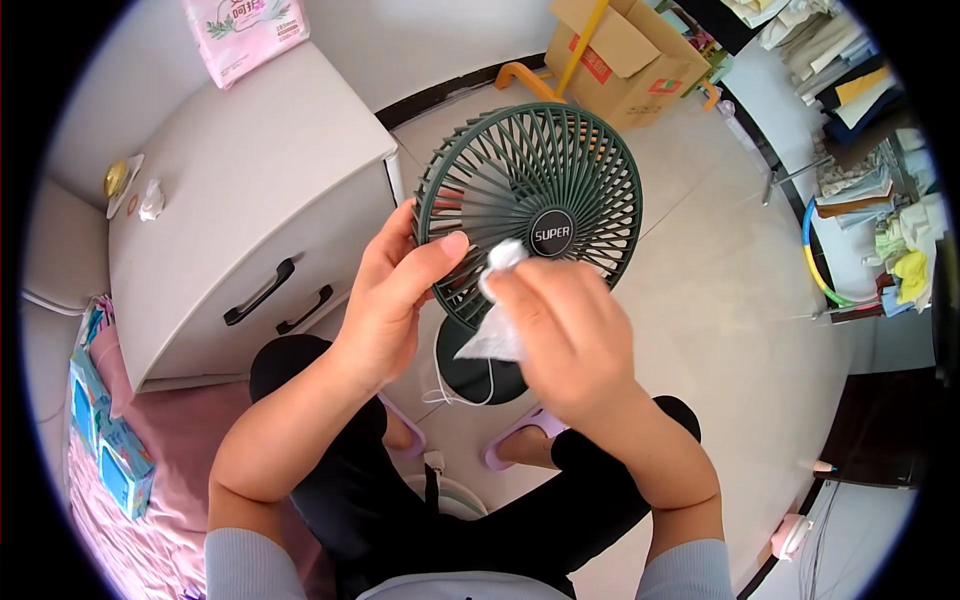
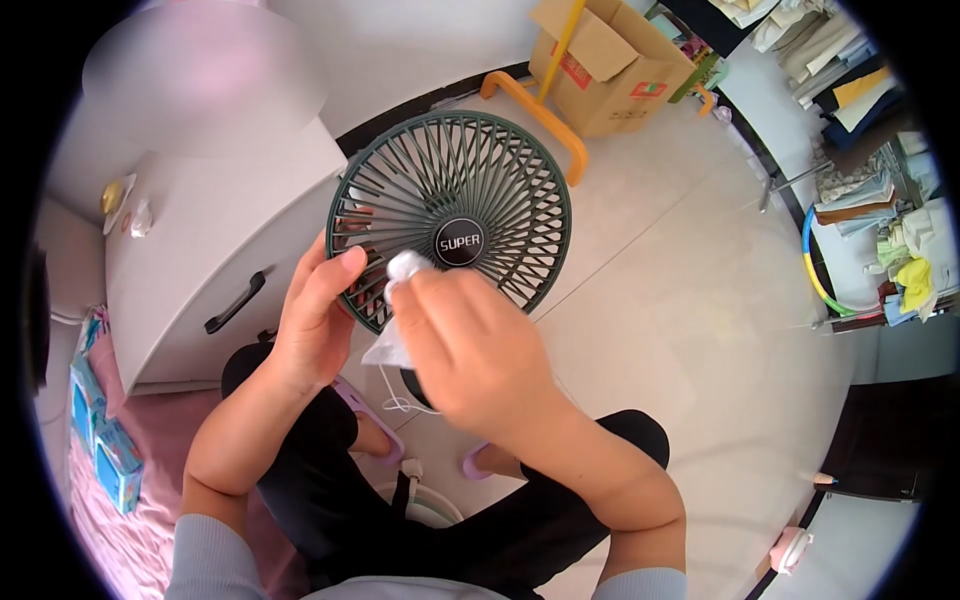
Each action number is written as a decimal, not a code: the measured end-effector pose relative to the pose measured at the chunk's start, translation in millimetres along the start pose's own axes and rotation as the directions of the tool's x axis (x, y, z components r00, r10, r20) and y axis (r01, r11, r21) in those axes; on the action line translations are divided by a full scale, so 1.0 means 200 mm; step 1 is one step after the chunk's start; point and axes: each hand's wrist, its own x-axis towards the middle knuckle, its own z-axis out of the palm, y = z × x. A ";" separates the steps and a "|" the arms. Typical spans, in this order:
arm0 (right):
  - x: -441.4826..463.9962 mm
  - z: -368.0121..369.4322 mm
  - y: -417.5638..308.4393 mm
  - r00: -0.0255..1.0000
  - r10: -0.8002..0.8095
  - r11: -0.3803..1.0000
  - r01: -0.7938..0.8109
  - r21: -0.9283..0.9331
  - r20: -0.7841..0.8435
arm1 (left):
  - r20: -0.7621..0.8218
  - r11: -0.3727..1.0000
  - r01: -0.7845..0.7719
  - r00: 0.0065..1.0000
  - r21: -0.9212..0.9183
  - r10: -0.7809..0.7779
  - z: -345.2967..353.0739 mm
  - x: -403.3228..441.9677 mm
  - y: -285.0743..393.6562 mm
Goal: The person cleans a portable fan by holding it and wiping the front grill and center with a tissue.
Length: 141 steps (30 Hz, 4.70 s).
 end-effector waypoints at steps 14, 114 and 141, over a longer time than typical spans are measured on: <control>-0.03 0.01 -0.10 0.997 -0.016 0.991 0.006 0.134 0.075 | -0.019 0.998 0.011 1.000 -0.060 -0.012 0.01 0.02 -0.02; 0.00 -0.03 0.07 0.888 0.459 0.844 -0.428 0.324 -0.023 | 0.002 0.994 -0.007 1.000 -0.112 0.007 0.00 0.01 0.00; -0.02 -0.01 0.05 0.907 0.418 0.873 -0.388 0.294 -0.045 | 0.046 0.996 0.038 0.998 -0.078 -0.035 -0.01 0.01 -0.03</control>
